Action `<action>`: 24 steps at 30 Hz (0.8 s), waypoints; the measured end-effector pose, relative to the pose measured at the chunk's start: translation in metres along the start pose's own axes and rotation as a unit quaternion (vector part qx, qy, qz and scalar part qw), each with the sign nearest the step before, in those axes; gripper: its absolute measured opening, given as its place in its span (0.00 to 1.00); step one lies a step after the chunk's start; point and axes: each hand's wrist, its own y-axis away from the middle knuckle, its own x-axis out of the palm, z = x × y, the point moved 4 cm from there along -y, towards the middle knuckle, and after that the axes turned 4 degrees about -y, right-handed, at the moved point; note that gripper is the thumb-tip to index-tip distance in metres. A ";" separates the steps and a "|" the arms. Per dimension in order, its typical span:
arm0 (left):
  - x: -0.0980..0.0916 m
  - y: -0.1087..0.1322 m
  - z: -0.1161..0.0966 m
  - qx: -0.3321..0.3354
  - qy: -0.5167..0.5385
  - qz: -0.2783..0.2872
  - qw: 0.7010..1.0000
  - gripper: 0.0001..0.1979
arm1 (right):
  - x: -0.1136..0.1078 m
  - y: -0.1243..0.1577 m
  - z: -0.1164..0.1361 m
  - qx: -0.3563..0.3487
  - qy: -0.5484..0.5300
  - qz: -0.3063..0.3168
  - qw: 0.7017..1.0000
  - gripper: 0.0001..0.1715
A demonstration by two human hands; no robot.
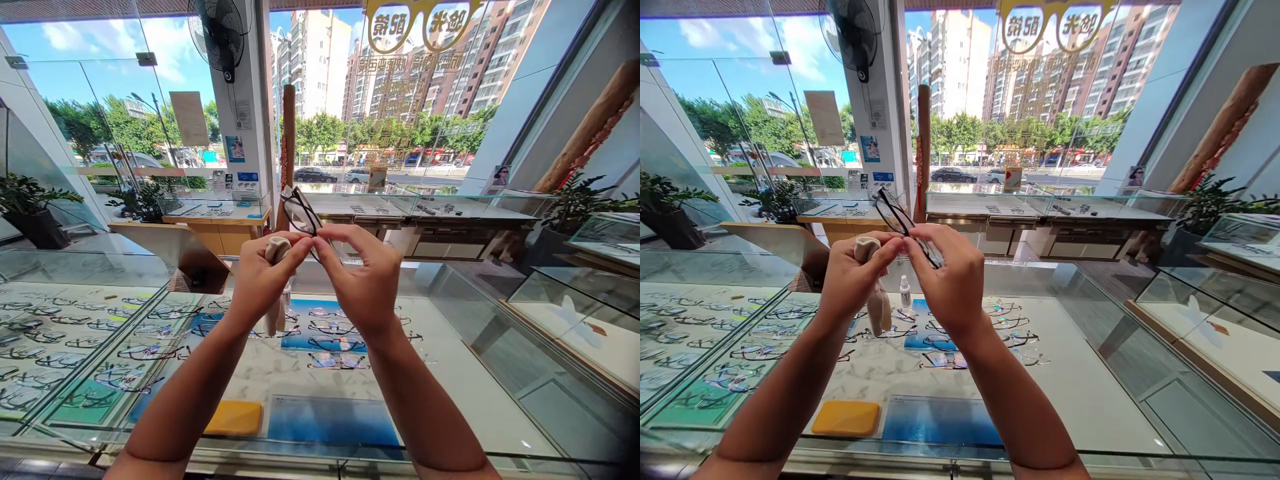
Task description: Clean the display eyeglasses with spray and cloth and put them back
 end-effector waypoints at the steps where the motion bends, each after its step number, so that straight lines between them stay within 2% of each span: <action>1: 0.000 -0.001 0.002 -0.010 0.009 0.004 1.000 0.15 | 0.002 0.001 0.001 -0.008 0.007 0.003 1.000 0.03; 5: -0.003 -0.003 0.007 -0.043 0.018 0.000 0.999 0.18 | 0.006 0.004 0.008 -0.045 0.046 0.025 0.998 0.08; 8: -0.007 -0.004 0.008 -0.041 0.005 -0.017 0.999 0.19 | 0.006 0.005 0.013 -0.051 0.049 0.053 0.996 0.10; 12: -0.014 -0.005 0.005 -0.033 -0.008 -0.004 0.999 0.19 | -0.001 0.005 0.018 -0.033 0.019 0.081 0.996 0.08; 16: -0.026 -0.005 0.002 -0.035 -0.038 0.029 0.998 0.17 | -0.017 0.002 0.018 0.009 0.007 0.063 0.998 0.06; 18: -0.034 -0.004 0.002 -0.030 -0.075 0.069 0.994 0.15 | -0.025 0.000 0.013 0.031 0.008 0.050 0.998 0.10; 20: -0.043 -0.002 0.004 -0.024 -0.126 0.132 0.983 0.13 | -0.029 0.001 0.005 0.042 0.003 0.051 0.998 0.13; 22: -0.050 0.002 0.008 -0.020 -0.181 0.214 0.960 0.12 | -0.031 0.005 -0.010 0.041 -0.001 0.059 0.997 0.13; 24: -0.054 0.009 0.015 -0.007 -0.241 0.294 0.925 0.09 | -0.030 0.014 -0.031 0.045 0.002 0.069 0.997 0.12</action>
